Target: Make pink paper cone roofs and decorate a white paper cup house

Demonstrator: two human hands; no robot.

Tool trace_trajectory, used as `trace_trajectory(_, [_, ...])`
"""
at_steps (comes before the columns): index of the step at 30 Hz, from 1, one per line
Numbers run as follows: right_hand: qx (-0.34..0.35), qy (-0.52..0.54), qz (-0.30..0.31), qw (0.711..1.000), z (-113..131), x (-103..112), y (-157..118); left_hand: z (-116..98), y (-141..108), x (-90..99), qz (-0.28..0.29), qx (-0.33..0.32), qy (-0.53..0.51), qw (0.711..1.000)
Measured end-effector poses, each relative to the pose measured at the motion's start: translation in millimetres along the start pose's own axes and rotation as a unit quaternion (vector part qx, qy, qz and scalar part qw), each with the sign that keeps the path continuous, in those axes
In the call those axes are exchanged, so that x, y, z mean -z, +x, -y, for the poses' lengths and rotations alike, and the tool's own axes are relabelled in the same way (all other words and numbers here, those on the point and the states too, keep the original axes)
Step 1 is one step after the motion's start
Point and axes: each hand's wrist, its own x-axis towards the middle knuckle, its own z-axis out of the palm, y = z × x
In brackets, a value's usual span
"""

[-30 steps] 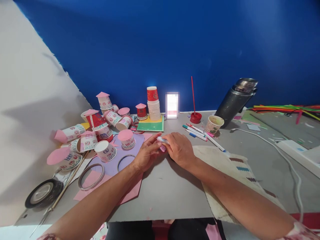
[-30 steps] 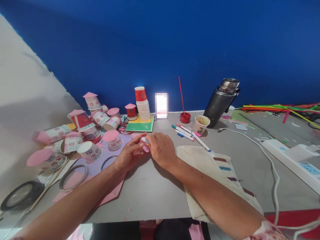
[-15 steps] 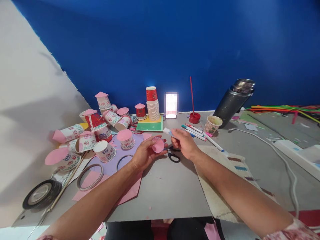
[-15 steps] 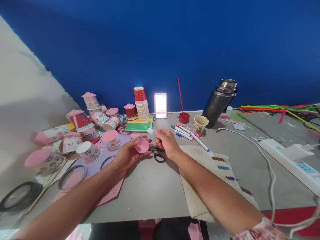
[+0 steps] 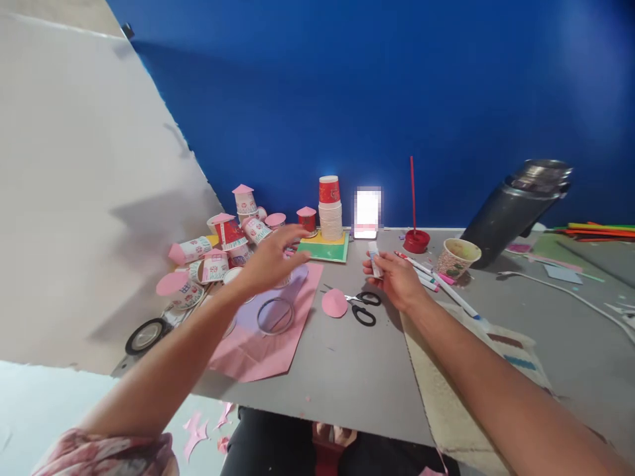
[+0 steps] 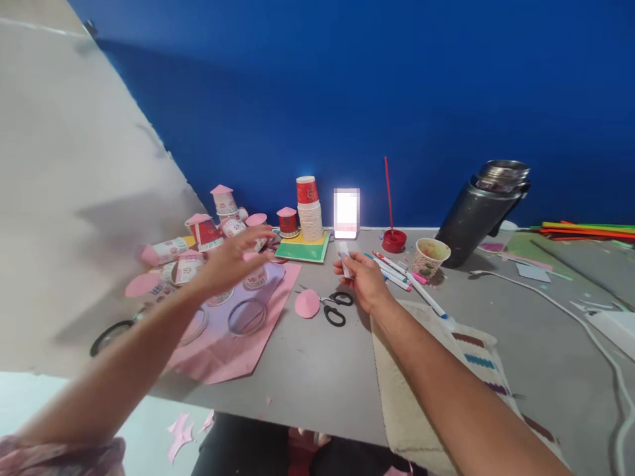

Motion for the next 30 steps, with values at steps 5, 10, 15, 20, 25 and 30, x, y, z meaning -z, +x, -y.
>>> trace_trajectory(5, [-0.003, -0.023, 0.001, 1.000, 2, 0, -2, 30, -29, 62.2, -0.121, 0.164, 0.127, 0.971])
trace_trajectory(10, [-0.007, -0.060, 0.021, 0.998, -1, -3, -6, 75, -77, 58.5, -0.179, 0.248, 0.087, 0.948])
trace_trajectory(15, [-0.014, -0.080, 0.033, 0.996, -4, -4, -8, 92, -83, 37.9, -0.180, 0.223, 0.048, 0.957])
trace_trajectory(20, [-0.012, -0.082, 0.046, 0.996, -3, -4, -8, 81, -80, 39.0, -0.181, 0.226, 0.035, 0.957])
trace_trajectory(25, [-0.004, -0.091, 0.066, 0.994, -3, -2, -6, 46, -83, 47.3, -0.169, 0.211, -0.261, 0.927])
trace_trajectory(30, [0.016, -0.109, 0.109, 0.988, 2, -5, -10, 20, -73, 7.1, 0.052, 0.253, -0.558, 0.789])
